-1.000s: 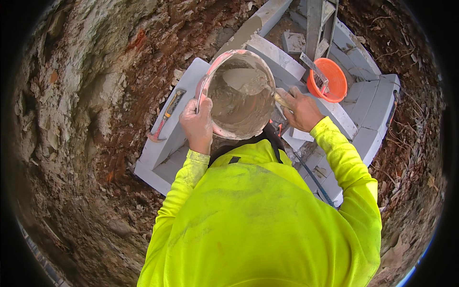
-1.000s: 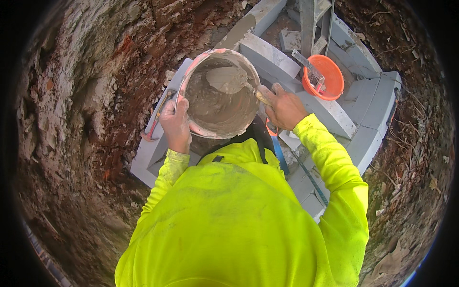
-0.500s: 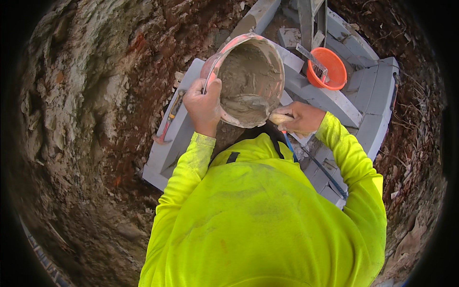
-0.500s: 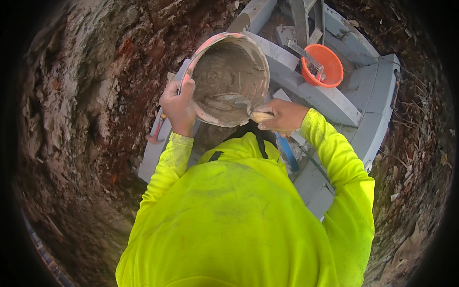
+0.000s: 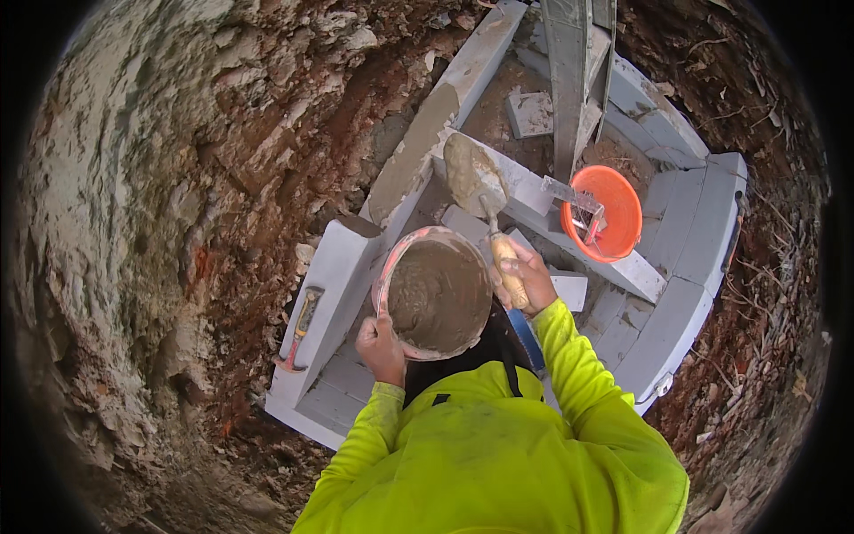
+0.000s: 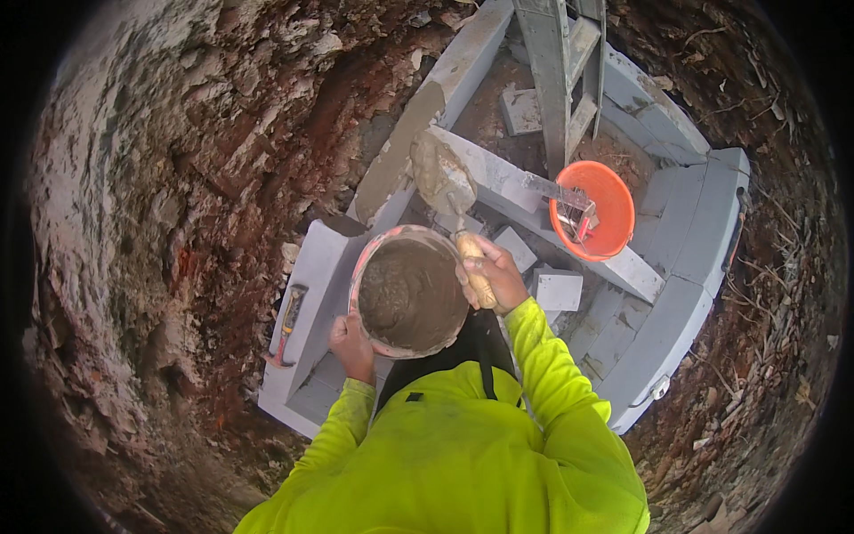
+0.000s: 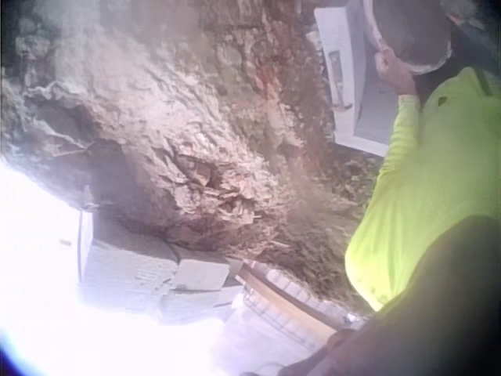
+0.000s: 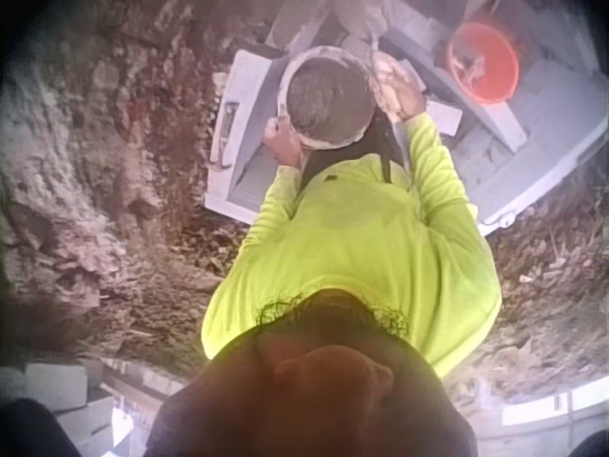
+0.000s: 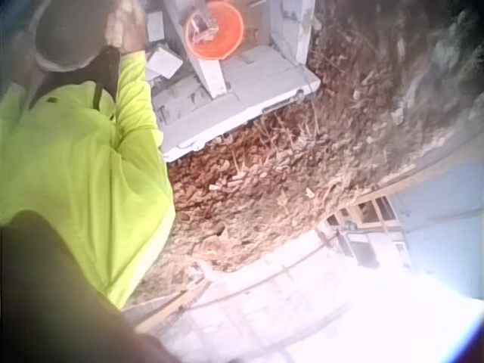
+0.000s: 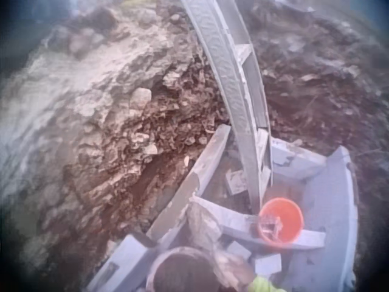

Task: The person scoops mortar from a bucket with a trowel and spreads it onto a foundation trench. They place white concrete blocks onto the mortar, tap them into position with a hammer, and repeat the process to build a low wall. The person also retrieves additional blocks from a nearby stack and places them into the trench.

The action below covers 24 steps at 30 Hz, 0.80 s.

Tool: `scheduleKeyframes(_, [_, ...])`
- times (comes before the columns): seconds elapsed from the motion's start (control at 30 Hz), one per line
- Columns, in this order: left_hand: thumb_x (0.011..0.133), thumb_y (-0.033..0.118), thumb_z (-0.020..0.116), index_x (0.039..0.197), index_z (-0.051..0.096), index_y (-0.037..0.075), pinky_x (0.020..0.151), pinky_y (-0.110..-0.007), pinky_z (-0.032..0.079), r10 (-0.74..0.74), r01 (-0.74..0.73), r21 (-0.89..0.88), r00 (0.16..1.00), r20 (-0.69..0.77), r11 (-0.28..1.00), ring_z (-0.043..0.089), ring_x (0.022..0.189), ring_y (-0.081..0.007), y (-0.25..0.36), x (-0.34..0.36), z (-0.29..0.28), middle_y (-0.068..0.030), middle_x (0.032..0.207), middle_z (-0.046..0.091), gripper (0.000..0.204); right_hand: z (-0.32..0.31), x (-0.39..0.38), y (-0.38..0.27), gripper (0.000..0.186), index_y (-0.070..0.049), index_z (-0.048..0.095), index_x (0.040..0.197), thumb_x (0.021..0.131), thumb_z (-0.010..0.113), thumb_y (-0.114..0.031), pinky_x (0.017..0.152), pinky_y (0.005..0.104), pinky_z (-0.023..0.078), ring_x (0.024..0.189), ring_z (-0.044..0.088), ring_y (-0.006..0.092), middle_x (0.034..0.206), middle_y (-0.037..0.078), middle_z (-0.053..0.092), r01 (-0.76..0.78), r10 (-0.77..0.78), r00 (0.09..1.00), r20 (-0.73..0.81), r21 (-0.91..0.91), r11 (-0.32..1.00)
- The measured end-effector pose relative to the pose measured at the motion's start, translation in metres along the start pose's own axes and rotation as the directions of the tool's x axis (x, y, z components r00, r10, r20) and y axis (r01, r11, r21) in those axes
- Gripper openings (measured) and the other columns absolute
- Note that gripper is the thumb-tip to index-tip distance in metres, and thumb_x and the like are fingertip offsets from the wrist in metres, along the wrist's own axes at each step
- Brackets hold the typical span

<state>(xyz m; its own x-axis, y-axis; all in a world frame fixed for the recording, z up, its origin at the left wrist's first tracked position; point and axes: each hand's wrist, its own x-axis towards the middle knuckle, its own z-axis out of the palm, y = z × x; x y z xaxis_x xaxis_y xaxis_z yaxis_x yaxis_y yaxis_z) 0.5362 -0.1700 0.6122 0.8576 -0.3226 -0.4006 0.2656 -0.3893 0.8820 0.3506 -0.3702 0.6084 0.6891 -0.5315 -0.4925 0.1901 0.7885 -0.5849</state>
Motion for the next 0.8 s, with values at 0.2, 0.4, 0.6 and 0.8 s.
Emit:
scheduleKeyframes(0.2, [0.099,0.015,0.054,0.063,0.039,0.008,0.04,-0.027,0.04,-0.27,0.269,-0.017,0.96,-0.081,0.963,0.037,0.046,-0.0054,-0.029,0.006,0.021,0.0031,0.055,0.039,0.039,-0.071,0.309,-0.015,0.038,-0.004,0.06,0.123,0.087,0.063,-0.013,0.04,0.03,0.044,0.045,0.054,0.0156,0.072,0.007,0.06,-0.075,-0.219,0.829,-0.515,-0.489,0.869])
scheduleKeyframes(0.4, [0.1,0.015,0.053,0.063,0.037,0.009,0.039,-0.025,0.04,-0.418,0.426,-0.028,0.87,-0.263,0.904,0.036,0.045,-0.0051,-0.04,0.002,0.025,0.0036,0.056,0.039,0.04,-0.161,0.386,-0.022,0.033,0.004,0.066,0.103,0.086,0.062,-0.024,0.052,0.0368,0.052,0.055,0.065,0.0242,0.071,0.016,0.067,-0.095,-0.328,0.837,-0.437,-0.706,0.701])
scheduleKeyframes(0.6, [0.1,0.015,0.053,0.064,0.036,0.01,0.043,-0.023,0.029,-0.275,0.315,0.095,0.914,-0.3,0.944,0.034,0.051,-0.0034,-0.048,0.0,0.025,0.005,0.057,0.038,0.04,-0.188,0.346,-0.085,0.047,-0.003,0.06,0.123,0.091,0.055,-0.037,0.075,0.0475,0.054,0.084,0.068,0.041,0.092,0.025,0.07,-0.073,-0.428,0.904,-0.006,-0.987,-0.141])
scheduleKeyframes(0.8, [0.1,0.016,0.055,0.064,0.037,0.011,0.045,-0.022,0.029,-0.317,0.334,0.019,0.91,-0.266,0.943,0.034,0.051,-0.0028,-0.058,0.003,0.033,0.0056,0.057,0.038,0.04,-0.229,0.383,-0.133,0.043,-0.015,0.059,0.129,0.094,0.051,-0.039,0.083,0.0496,0.054,0.094,0.067,0.0413,0.096,0.022,0.069,-0.062,-0.124,0.992,0.001,-0.86,-0.507])
